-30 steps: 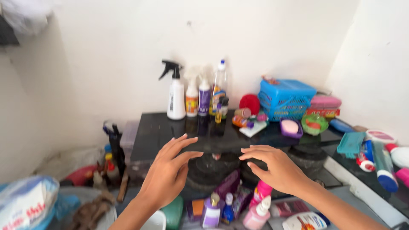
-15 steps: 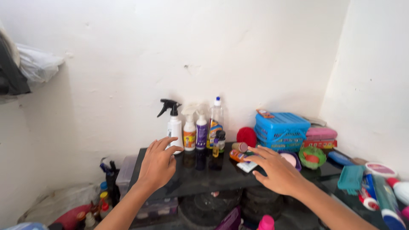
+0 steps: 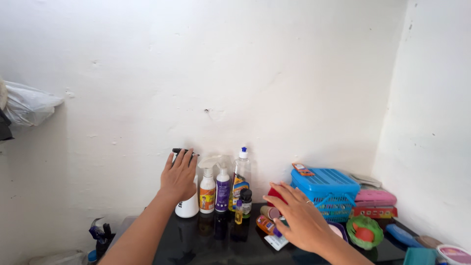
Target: The person systematically picks up various personal care items from a cluttered shelf, including bottles, tubes, and containers, and places them on the surface below. The person handles each item individually, moving them from the shelf to the lower area.
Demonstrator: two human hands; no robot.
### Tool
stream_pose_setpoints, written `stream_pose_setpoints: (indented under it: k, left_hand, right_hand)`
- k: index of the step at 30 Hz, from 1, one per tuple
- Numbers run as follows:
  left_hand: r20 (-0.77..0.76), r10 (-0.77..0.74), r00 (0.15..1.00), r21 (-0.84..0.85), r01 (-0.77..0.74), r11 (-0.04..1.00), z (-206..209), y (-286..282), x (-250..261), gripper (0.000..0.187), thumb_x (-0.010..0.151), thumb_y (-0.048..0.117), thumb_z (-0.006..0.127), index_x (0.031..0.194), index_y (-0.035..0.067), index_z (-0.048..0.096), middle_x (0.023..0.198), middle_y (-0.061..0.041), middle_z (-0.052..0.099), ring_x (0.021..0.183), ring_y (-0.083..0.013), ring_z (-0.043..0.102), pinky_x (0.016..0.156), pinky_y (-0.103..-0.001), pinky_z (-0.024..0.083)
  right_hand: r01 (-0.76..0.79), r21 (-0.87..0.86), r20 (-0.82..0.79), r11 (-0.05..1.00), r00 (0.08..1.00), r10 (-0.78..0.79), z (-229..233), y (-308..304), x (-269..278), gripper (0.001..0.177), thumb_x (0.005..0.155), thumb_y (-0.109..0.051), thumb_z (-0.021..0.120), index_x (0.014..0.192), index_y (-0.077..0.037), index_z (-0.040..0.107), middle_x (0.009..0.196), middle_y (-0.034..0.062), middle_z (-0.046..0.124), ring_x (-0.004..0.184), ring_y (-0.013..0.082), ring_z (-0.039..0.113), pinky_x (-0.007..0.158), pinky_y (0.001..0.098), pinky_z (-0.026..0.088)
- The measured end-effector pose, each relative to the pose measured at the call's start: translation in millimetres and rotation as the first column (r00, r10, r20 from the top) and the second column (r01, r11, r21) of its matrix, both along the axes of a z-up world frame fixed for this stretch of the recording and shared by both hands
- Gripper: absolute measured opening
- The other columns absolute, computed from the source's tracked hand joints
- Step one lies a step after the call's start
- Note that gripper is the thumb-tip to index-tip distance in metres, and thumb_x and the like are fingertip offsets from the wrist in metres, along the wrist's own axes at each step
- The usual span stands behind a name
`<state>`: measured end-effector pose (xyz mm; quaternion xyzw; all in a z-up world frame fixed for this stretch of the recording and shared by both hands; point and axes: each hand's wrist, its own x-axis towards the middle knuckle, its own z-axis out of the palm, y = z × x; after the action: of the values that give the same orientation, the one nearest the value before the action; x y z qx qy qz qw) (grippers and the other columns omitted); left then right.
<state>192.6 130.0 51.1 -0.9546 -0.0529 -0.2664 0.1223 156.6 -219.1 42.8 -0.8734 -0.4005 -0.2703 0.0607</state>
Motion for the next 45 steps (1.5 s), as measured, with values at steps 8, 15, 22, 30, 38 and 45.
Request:
stream_pose_setpoints:
  k: [8, 15, 22, 30, 38, 45]
  left_hand:
    - [-0.174, 0.167, 0.970, -0.010, -0.171, 0.985, 34.3, -0.9, 35.5, 0.087, 0.092, 0.025, 0.055, 0.164, 0.011, 0.008, 0.171, -0.008, 0.009, 0.160, -0.0236, 0.001, 0.128, -0.047, -0.004]
    - [0.134, 0.083, 0.987, 0.030, -0.088, 0.996, -1.5, 14.4, 41.9, 0.065, 0.086, 0.015, 0.066, 0.147, 0.005, 0.046, 0.143, -0.007, 0.049, 0.139, -0.0281, 0.041, 0.127, -0.045, 0.022]
    - [0.197, -0.014, 0.980, -0.298, 0.074, 0.952, -4.0, 29.9, 6.9, 0.031, 0.088, 0.004, 0.069, 0.118, 0.009, 0.064, 0.119, -0.009, 0.061, 0.110, -0.0316, 0.063, 0.080, -0.042, 0.060]
    - [0.243, -0.193, 0.951, -0.446, 0.286, 0.848, 16.0, 28.2, -63.0, 0.033, 0.084, 0.012, 0.074, 0.117, 0.016, 0.072, 0.109, -0.005, 0.071, 0.099, -0.0328, 0.070, 0.084, -0.046, 0.056]
    - [0.242, -0.428, 0.871, -0.414, 0.492, 0.766, 40.6, -8.9, -125.4, 0.030, 0.079, 0.010, 0.076, 0.108, 0.015, 0.076, 0.106, -0.002, 0.076, 0.102, -0.0281, 0.069, 0.085, -0.044, 0.054]
    - [0.428, -0.549, 0.718, -0.577, 0.684, 0.446, 76.0, -38.4, -157.1, 0.042, 0.077, 0.009, 0.078, 0.117, 0.013, 0.069, 0.102, -0.005, 0.077, 0.097, -0.0213, 0.074, 0.086, -0.037, 0.058]
  right_hand:
    - [-0.119, 0.019, 0.041, 0.993, 0.992, 0.118, 0.1, 21.9, 6.2, 0.055, 0.087, -0.020, 0.069, 0.140, -0.012, 0.055, 0.163, 0.0147, 0.037, 0.146, 0.0389, 0.030, 0.115, 0.0530, 0.026]
    - [-0.114, -0.008, -0.052, 0.993, 0.992, 0.113, -15.5, 30.4, -2.0, 0.057, 0.087, -0.018, 0.068, 0.141, -0.009, 0.053, 0.160, 0.0146, 0.035, 0.149, 0.0387, 0.029, 0.116, 0.0542, 0.026]
    - [-0.006, -0.040, -0.142, 0.999, 0.990, 0.000, -11.2, 52.5, -11.8, 0.059, 0.089, -0.020, 0.067, 0.143, -0.010, 0.048, 0.161, 0.0128, 0.033, 0.150, 0.0371, 0.025, 0.118, 0.0528, 0.025]
    - [-0.088, -0.058, -0.069, 0.994, 0.994, 0.084, -5.3, 84.4, -27.0, 0.062, 0.089, -0.023, 0.067, 0.145, -0.008, 0.046, 0.159, 0.0163, 0.034, 0.150, 0.0381, 0.026, 0.118, 0.0533, 0.025]
    - [-0.135, 0.069, -0.149, 0.988, 0.978, 0.144, -15.0, 114.3, -49.6, 0.080, 0.093, -0.042, 0.069, 0.151, -0.002, 0.030, 0.157, 0.0207, 0.035, 0.148, 0.0403, 0.029, 0.117, 0.0546, 0.026]
    - [-0.044, 0.649, -0.452, 0.759, 0.781, 0.432, -58.5, 133.1, -69.5, 0.093, 0.073, -0.041, 0.084, 0.142, -0.001, 0.035, 0.124, 0.0202, 0.066, 0.112, 0.0262, 0.071, 0.096, 0.0397, 0.057]
